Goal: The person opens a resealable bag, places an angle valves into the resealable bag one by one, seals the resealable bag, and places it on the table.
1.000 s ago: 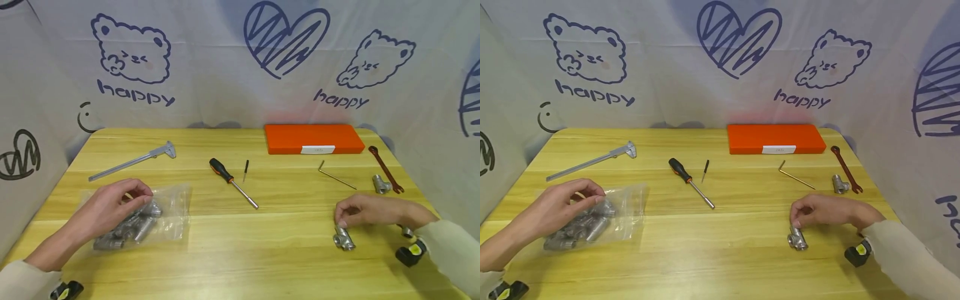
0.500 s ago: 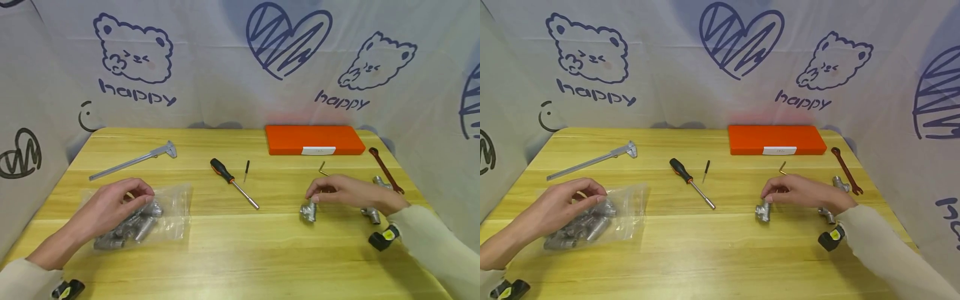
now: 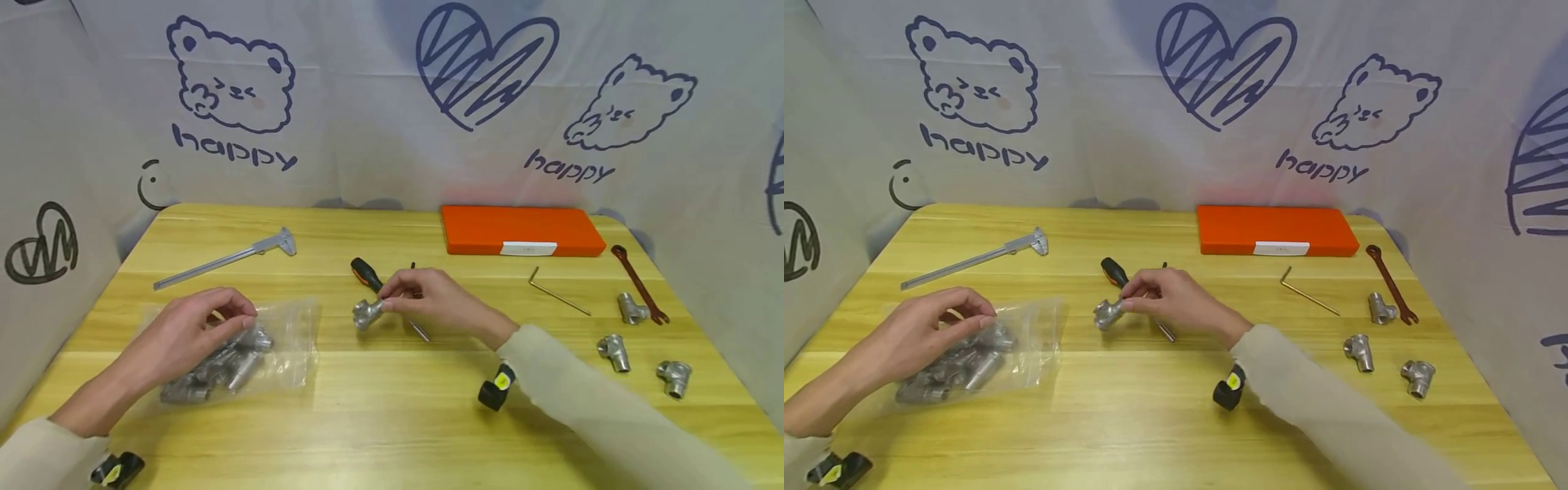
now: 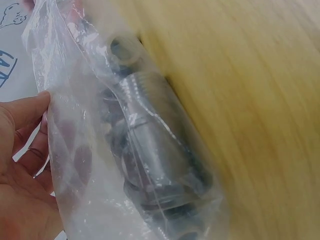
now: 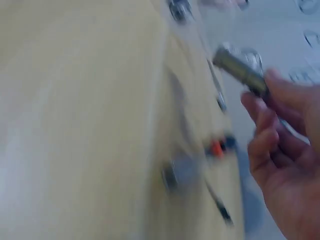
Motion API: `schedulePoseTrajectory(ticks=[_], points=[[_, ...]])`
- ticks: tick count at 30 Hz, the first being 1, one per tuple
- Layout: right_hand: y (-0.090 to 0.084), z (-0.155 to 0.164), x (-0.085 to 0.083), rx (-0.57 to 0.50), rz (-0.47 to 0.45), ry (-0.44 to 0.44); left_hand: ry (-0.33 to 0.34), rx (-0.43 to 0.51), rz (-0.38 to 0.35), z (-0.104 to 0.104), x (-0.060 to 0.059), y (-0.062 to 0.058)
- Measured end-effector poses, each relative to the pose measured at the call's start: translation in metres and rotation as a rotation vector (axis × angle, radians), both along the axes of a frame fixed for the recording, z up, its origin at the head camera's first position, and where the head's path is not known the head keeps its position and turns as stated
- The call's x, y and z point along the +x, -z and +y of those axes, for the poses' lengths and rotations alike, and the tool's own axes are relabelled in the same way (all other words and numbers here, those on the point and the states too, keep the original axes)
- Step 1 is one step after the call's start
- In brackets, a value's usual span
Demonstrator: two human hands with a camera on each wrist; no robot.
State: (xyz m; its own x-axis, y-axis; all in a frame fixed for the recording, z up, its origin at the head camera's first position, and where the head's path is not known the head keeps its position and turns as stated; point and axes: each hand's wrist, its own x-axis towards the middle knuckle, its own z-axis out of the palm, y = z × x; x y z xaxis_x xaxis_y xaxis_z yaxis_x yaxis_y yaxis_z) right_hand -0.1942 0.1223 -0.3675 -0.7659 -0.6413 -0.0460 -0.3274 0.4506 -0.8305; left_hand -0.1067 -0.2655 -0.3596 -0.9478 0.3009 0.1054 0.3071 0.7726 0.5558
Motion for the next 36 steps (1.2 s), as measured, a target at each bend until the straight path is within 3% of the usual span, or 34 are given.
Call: schedulePoseTrajectory(ticks=[7, 15, 26, 28, 31, 36], points=[[0.018, -0.073, 0.024, -0.039, -0.082, -0.002, -0.010, -0.002, -0.005, 0.002, 0.000, -0.004], [0.033, -0.112, 0.034, -0.060, -0.088, 0.009, -0.009, -0.002, -0.003, 0.004, -0.002, -0.003], [0.038, -0.146, 0.041, 0.098, 0.283, -0.127, -0.009, -0.006, -0.003, 0.005, -0.002, -0.006], [0.036, -0.150, 0.042, 0.125, 0.299, -0.126, -0.006, -0.005, -0.001, 0.005, -0.002, -0.006], [0.030, -0.147, 0.040, 0.140, 0.248, -0.086, -0.010, -0.003, -0.002, 0.005, -0.002, -0.006], [0.019, -0.110, 0.032, 0.135, 0.195, -0.045, -0.027, -0.009, -0.007, 0.004, -0.001, -0.006]])
